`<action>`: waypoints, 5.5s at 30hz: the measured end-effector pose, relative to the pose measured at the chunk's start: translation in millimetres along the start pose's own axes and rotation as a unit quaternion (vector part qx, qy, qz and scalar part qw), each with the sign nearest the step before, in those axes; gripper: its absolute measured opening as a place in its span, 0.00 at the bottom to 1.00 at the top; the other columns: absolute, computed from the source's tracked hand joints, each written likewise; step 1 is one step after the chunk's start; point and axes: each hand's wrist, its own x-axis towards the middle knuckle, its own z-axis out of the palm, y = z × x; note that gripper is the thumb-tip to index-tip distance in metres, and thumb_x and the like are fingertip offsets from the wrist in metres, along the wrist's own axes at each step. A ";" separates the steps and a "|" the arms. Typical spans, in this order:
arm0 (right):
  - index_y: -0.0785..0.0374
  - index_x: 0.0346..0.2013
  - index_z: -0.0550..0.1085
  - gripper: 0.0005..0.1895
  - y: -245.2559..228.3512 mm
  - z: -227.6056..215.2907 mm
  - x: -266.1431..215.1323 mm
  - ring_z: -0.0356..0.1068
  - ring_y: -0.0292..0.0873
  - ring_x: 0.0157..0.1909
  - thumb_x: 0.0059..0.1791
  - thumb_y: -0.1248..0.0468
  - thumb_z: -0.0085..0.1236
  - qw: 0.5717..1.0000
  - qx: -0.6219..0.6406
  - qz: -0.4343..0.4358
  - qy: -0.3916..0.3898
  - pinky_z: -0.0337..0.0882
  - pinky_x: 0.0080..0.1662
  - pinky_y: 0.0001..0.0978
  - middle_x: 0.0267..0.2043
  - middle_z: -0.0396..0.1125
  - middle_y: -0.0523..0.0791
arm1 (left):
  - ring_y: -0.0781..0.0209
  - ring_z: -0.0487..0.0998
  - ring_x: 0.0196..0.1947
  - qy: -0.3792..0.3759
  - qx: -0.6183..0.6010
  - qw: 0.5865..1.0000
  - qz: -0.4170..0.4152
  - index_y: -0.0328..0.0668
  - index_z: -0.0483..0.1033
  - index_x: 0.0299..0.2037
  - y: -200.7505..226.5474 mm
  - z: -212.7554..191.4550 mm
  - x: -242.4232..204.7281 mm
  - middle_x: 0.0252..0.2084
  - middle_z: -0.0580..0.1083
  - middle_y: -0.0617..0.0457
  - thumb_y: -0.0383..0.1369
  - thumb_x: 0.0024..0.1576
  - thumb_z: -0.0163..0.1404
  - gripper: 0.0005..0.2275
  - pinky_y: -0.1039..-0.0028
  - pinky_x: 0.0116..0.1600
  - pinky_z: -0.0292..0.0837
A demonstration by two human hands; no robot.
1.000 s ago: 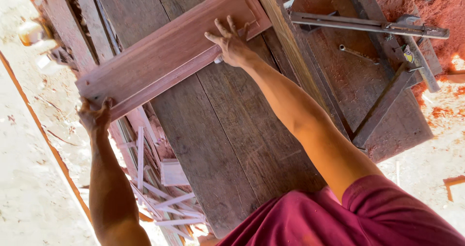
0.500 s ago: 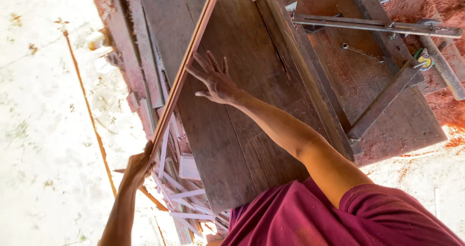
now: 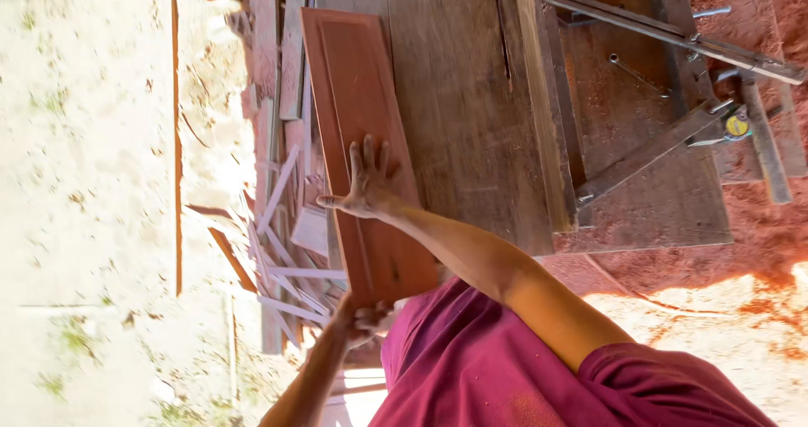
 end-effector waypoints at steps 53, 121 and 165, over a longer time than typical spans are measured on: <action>0.32 0.80 0.38 0.62 150.5 -94.4 13.8 0.12 0.67 0.80 0.40 0.20 0.55 0.945 -0.299 0.135 0.010 0.21 0.63 0.90 0.83 0.15 0.46 | 0.28 0.69 0.52 0.499 0.679 0.236 0.484 0.33 0.63 0.74 300.3 136.3 -73.8 0.55 0.64 0.29 0.53 0.45 0.71 0.49 0.48 0.58 0.67; 0.32 0.80 0.40 0.64 187.6 -207.8 248.9 0.15 0.70 0.79 0.39 0.26 0.64 0.950 -0.285 0.129 0.015 0.22 0.63 0.90 0.82 0.18 0.47 | 0.30 0.73 0.47 0.526 0.665 0.291 0.444 0.43 0.67 0.64 494.2 298.0 -5.8 0.50 0.61 0.35 0.51 0.45 0.72 0.40 0.47 0.53 0.73; 0.47 0.73 0.61 0.51 80.7 -68.3 36.8 0.40 0.64 0.77 0.42 0.34 0.69 0.965 -0.253 -0.075 -0.005 0.39 0.68 0.79 0.76 0.39 0.59 | 0.71 0.60 0.27 0.512 0.440 0.516 0.527 0.46 0.77 0.55 255.2 126.1 -159.0 0.23 0.60 0.65 0.29 0.59 0.59 0.14 0.73 0.38 0.65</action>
